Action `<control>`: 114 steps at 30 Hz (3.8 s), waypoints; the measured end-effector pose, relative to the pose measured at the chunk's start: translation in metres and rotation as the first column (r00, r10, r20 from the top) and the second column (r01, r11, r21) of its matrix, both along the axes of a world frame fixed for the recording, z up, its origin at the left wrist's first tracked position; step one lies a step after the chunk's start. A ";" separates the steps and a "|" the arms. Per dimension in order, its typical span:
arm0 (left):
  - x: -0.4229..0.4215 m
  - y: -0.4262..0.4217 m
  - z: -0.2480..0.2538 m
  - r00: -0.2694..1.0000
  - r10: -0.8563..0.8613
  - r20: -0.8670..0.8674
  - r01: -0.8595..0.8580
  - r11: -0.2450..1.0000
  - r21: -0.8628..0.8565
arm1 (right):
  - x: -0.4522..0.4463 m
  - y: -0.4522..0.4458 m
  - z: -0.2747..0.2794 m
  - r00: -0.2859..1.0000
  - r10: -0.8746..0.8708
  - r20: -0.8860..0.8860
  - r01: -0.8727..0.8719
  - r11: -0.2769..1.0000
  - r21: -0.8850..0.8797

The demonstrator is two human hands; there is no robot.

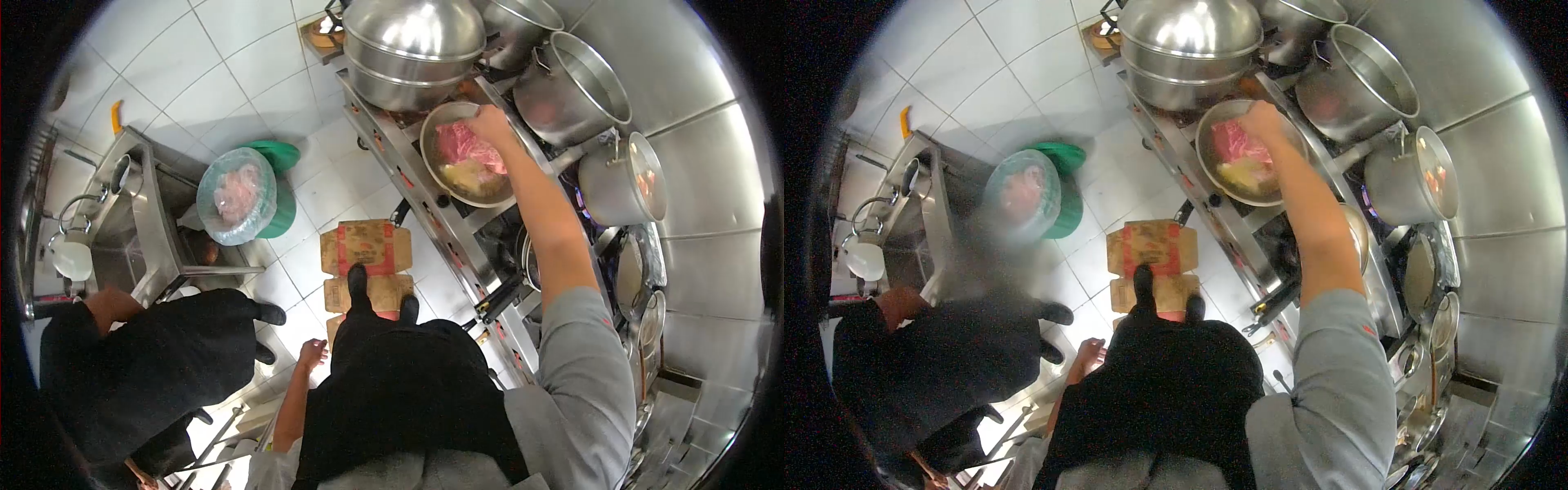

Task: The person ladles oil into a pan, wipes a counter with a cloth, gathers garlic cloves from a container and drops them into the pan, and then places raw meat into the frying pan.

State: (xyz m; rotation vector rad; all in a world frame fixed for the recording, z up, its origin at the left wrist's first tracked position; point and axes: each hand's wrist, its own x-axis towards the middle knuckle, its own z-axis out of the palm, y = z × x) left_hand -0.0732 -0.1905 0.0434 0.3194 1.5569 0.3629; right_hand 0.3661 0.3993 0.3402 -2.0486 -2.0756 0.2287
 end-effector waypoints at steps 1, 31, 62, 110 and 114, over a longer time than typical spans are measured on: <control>-0.007 0.007 0.004 1.000 0.016 -0.005 -0.016 1.000 -0.016 | -0.005 0.008 -0.007 1.000 -0.002 0.027 0.002 1.000 0.003; -0.039 0.039 -0.013 0.952 -0.141 0.272 0.032 0.928 0.370 | 0.076 -0.157 0.033 0.980 0.153 -0.124 -0.140 0.984 0.107; 0.035 0.007 0.002 0.516 -0.631 -0.579 0.824 0.551 0.133 | 0.320 -0.323 -0.076 0.924 -0.373 -0.084 0.362 0.924 -0.127; 0.028 0.028 -0.042 0.980 -0.197 0.035 0.189 0.968 0.166 | 0.188 -0.150 0.234 0.668 -0.011 -0.744 -0.189 0.964 -0.185; 0.030 0.030 0.008 0.935 -0.298 -0.193 0.322 0.941 0.103 | 0.153 -0.125 0.204 0.752 0.087 -0.653 -0.268 0.946 -0.182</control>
